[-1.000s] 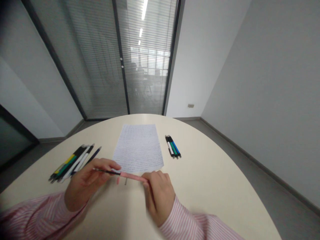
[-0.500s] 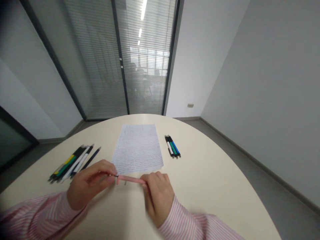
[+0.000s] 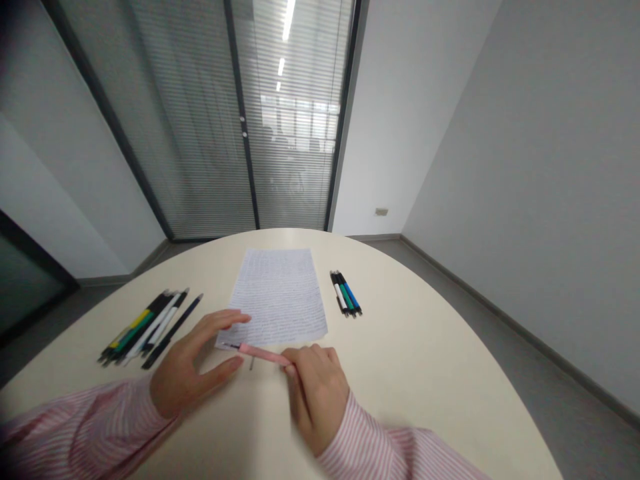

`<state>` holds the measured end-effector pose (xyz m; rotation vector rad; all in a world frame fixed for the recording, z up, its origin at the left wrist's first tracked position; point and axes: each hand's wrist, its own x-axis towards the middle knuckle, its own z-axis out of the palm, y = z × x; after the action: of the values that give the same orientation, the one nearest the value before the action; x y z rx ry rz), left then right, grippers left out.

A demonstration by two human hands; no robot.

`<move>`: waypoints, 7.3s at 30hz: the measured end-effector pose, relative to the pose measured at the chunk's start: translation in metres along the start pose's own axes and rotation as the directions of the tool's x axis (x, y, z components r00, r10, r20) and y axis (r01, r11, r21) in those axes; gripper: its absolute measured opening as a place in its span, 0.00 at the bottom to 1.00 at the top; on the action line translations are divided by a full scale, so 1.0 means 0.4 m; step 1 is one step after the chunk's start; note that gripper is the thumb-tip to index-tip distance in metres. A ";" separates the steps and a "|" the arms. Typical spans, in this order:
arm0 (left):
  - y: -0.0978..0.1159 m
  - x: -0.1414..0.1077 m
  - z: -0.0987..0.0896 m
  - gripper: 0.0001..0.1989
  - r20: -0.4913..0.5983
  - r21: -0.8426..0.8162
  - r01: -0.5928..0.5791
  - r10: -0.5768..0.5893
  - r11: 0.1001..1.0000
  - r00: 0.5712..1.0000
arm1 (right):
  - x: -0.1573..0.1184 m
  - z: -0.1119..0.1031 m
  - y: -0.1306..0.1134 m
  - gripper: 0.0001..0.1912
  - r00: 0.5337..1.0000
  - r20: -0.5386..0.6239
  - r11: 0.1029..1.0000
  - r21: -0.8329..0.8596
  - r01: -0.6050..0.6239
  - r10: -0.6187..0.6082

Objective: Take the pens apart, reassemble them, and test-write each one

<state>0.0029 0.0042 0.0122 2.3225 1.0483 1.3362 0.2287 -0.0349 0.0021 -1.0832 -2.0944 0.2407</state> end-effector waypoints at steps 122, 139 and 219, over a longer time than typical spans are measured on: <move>-0.014 -0.010 -0.037 0.09 0.146 -0.161 0.150 -0.127 0.975 0.981 | 0.009 -0.020 0.011 0.07 1.000 0.024 0.992 0.123 0.006 -0.009; -0.014 -0.005 -0.032 0.07 0.160 -0.195 0.123 -0.093 0.973 0.983 | 0.014 -0.024 0.013 0.12 0.996 0.083 0.996 0.090 -0.018 0.010; -0.006 -0.084 0.060 0.20 0.440 0.167 -0.293 0.194 0.941 0.877 | 0.124 0.000 0.098 0.09 0.864 0.204 0.706 0.507 -0.495 0.460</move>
<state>0.0110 -0.0144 -0.0235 2.8225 0.8235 0.7498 0.2353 0.0274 0.0101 -1.2370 -1.5839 1.0775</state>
